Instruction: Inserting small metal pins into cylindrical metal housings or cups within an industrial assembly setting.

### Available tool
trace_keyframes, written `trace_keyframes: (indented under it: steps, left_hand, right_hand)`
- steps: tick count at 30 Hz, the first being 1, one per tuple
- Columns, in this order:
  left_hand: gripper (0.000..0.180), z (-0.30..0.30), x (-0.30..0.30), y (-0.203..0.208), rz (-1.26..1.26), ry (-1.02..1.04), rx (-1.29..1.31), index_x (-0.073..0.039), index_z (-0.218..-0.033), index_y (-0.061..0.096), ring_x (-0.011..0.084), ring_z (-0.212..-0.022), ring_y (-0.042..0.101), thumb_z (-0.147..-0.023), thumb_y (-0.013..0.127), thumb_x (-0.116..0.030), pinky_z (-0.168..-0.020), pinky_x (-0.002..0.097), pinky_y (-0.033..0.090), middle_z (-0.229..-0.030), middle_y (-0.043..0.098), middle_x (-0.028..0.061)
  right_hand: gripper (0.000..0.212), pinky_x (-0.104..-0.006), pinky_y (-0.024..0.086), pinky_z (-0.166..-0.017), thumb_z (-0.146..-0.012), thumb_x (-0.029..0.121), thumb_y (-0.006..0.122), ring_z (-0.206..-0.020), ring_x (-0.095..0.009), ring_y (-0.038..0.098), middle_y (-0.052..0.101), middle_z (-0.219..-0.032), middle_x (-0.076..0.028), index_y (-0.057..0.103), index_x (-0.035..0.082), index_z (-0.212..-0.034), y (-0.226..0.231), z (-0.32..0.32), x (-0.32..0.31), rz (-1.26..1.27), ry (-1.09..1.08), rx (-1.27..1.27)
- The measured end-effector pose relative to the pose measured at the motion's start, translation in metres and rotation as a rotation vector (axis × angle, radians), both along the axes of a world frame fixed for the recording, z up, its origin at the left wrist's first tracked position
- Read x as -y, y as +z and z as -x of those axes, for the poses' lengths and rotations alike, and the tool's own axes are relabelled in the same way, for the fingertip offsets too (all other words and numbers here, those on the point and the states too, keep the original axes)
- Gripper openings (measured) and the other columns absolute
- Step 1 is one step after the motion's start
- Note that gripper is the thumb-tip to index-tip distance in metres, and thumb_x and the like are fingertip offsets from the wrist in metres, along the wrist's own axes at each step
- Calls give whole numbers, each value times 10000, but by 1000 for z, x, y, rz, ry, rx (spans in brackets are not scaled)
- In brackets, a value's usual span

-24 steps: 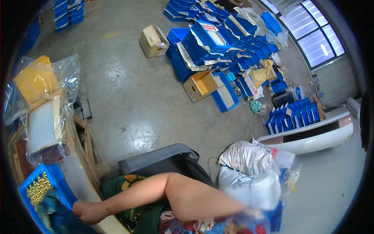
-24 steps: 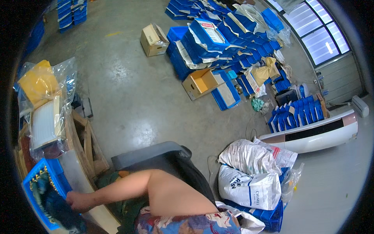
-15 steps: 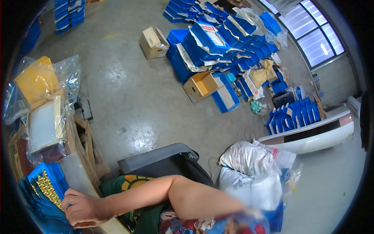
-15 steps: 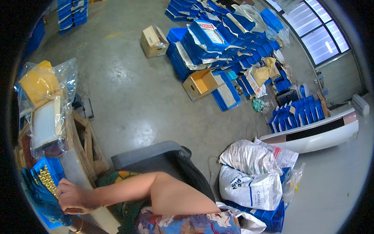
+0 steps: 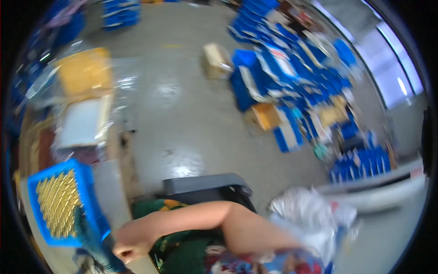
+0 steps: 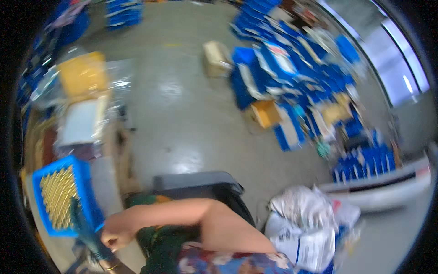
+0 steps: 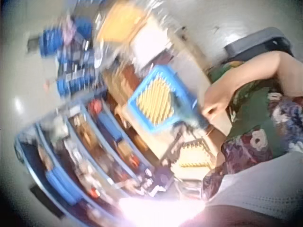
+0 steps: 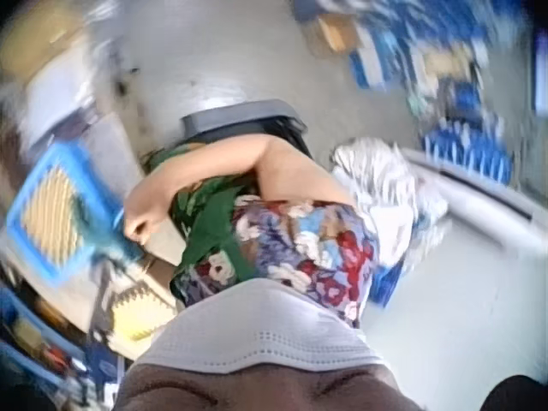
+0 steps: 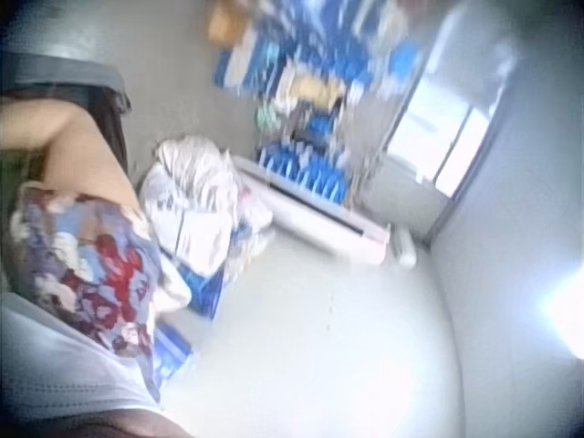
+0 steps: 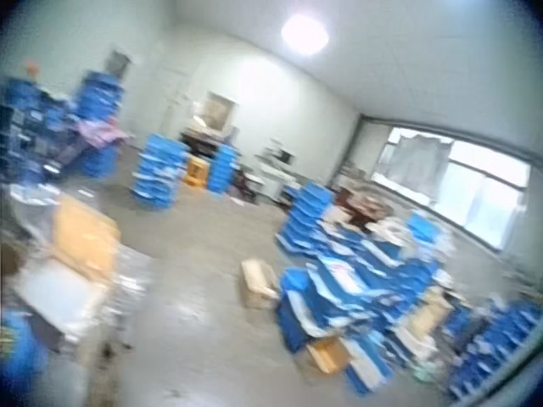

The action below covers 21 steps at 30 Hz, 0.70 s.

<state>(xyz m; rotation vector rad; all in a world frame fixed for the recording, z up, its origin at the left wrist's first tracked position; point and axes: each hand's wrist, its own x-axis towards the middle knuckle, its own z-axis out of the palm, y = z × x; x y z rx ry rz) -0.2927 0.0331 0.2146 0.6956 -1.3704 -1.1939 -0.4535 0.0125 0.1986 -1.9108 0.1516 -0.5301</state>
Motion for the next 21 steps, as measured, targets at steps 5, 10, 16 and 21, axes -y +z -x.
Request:
trace_keyframes:
  steps: [5, 10, 16, 21]
  left_hand:
    - [458, -1, -47, -46, -19, 598, 979, 7, -1190, 561, 350, -1118, 508, -771, 681, -132, -973, 432, 388, -1180, 558, 175]
    - [556, -6, -87, -44, 60, 693, 1013, -70, -1253, 553, 377, -1175, 479, -735, 727, -172, -963, 475, 392, -1256, 508, 190]
    - [534, -10, -124, -37, 36, 655, 763, -52, -1236, 559, 369, -1140, 511, -733, 723, -127, -965, 473, 409, -1238, 528, 180]
    - [465, -42, -171, -43, -80, 722, 684, -39, -1208, 568, 362, -1070, 552, -766, 697, -109, -923, 431, 449, -1183, 569, 177]
  right_hand:
    - [155, -355, 500, -610, -910, 186, 595, -708, -255, 660, 665, -834, -132, 636, 61, -992, 1, 37, 12, -92, -346, -230]
    - [121, -320, 516, -785, -891, 124, 627, -851, -201, 663, 677, -877, -101, 641, 38, -974, 11, -37, 42, -8, -464, -187]
    - [138, -417, 468, -756, -855, 198, 612, -790, -312, 605, 621, -720, -121, 644, 67, -885, -25, -78, 104, 783, -478, -301]
    - [255, -416, 436, -744, -822, 304, 656, -804, -269, 565, 616, -688, -72, 625, 72, -722, 1, -86, 73, 558, -157, -450]
